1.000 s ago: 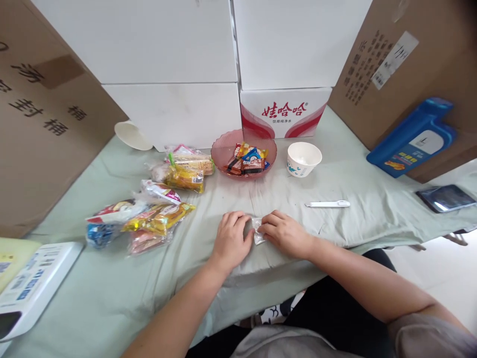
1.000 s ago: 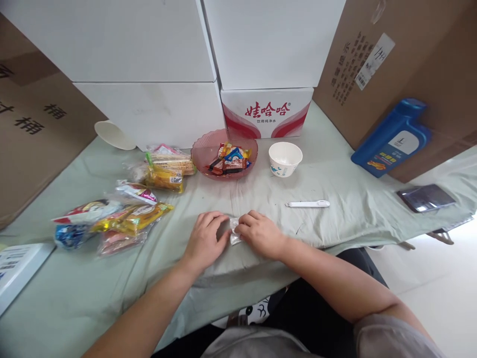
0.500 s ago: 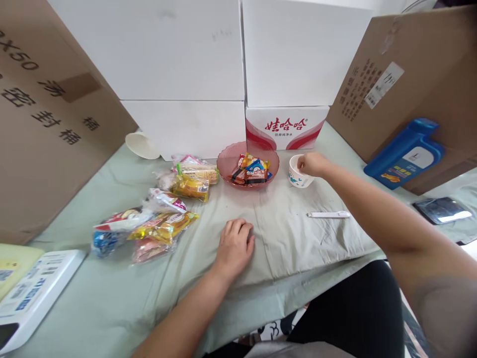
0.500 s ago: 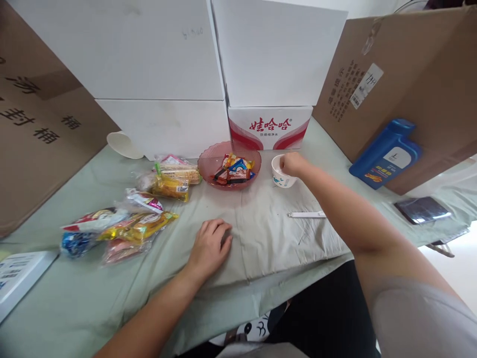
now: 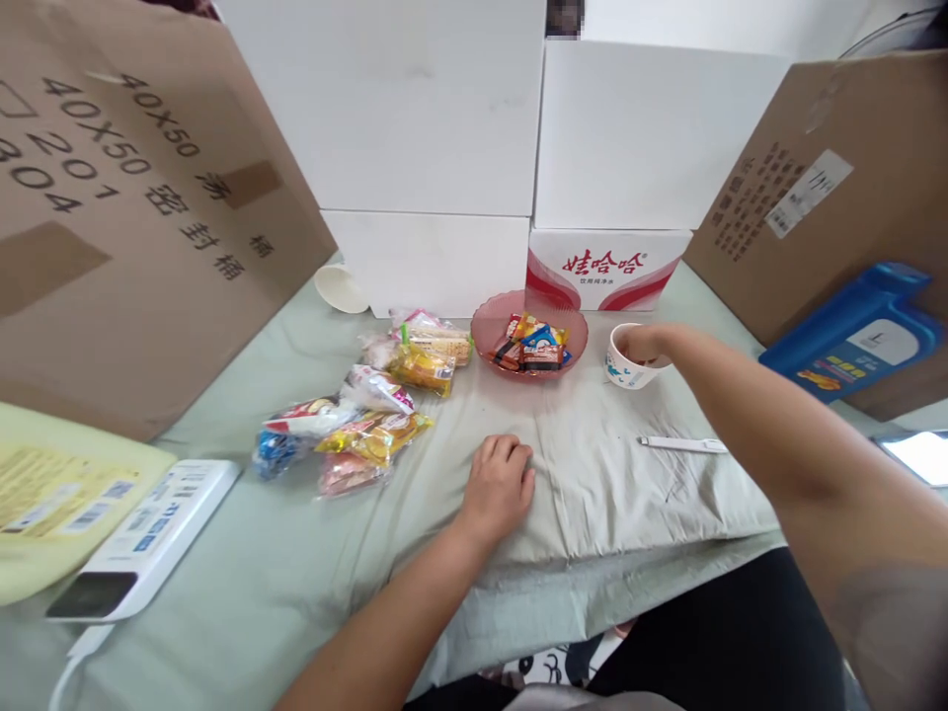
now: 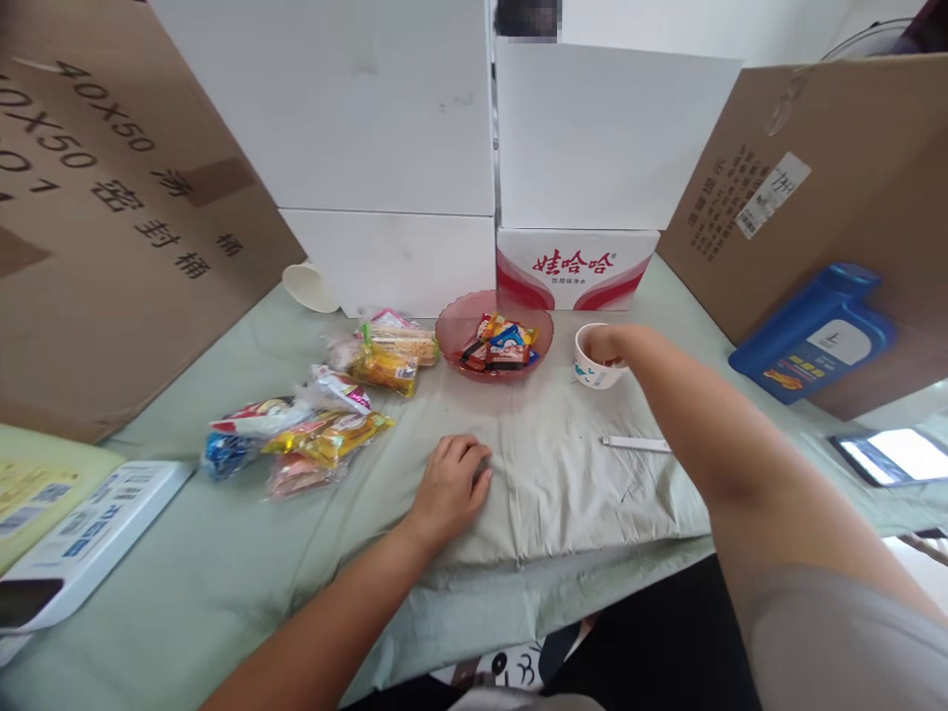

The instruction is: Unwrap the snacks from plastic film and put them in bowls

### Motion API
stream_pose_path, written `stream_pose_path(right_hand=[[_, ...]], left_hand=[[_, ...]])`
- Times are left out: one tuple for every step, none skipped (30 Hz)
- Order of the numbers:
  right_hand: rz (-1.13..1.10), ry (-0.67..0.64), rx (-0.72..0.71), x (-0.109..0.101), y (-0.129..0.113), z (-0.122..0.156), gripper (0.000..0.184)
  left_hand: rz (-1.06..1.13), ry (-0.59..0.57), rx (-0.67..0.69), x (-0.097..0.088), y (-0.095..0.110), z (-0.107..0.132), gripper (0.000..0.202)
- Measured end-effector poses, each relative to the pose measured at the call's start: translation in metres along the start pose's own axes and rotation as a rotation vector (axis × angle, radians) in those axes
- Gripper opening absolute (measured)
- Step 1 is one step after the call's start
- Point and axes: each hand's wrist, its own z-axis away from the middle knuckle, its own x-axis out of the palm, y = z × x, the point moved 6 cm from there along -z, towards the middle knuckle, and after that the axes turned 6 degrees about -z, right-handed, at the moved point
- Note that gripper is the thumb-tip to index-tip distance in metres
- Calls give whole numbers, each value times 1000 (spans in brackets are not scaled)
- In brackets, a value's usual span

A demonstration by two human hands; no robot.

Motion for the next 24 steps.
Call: stream_pose_path(right_hand=[[30,-31,1,-7,-7,-2,34],[67,-59,-2,-13,-17,-3,34],[103,-77,-11,-18,-29,-4,30],[127,-70,-36,-23,-46,-4,25],[135,-49,-78,-25,-66,-1,20],[132,-31,-134,-24,-90,3,20],[100,11,-236,-21,-118,10,22],[39,30,-352,-14,-148,19,25],[-33,22,-443,-3,-176,29,26],[-98,-23,-494,13,-201,37,27],[-160,-63,-523,29,-223,44,30],[-209,-115,-523,47,-242,48,36],[-219,-138,-509,63,-257,50,42],[-221,-153,-486,78,-268,50,48],[-225,-172,-463,90,-277,49,53],[-228,-182,-440,100,-282,48,55],[-233,-190,-426,107,-285,47,55],[-240,-199,-422,111,-286,48,53],[-249,-206,-429,112,-286,50,50],[-258,-212,-445,110,-283,54,46],[-268,-218,-465,106,-278,60,43],[-280,-213,-491,101,-270,68,41],[-289,-195,-524,94,-260,77,40],[-296,-167,-553,87,-247,88,40]], left_hand=[[0,-1,-2,0,1,0,21],[-2,-2,-4,0,1,1,21],[-6,-3,-7,-1,2,1,21],[-9,-3,-10,-1,2,1,20],[-12,-3,-14,-1,3,1,20],[-11,-1,-17,-1,3,1,20],[-7,2,-18,-1,3,1,20],[-1,5,-17,-1,2,1,20],[6,8,-13,-1,2,1,21],[13,12,-6,0,1,1,21],[18,15,0,0,0,1,21],[20,19,7,0,0,1,20],[20,22,12,0,-1,1,20],[19,25,14,0,-2,1,19],[17,28,13,0,-3,1,18],[17,29,8,-1,-3,0,19],[18,30,2,-1,-4,0,20],[23,28,-2,-1,-4,0,21],[35,25,-1,-1,-5,0,22],[56,28,4,-2,-5,0,21],[85,39,4,-2,-6,-1,20],[118,63,-8,-2,-8,0,19],[149,100,-39,-3,-12,0,19],[178,146,-87,-4,-18,1,20]])
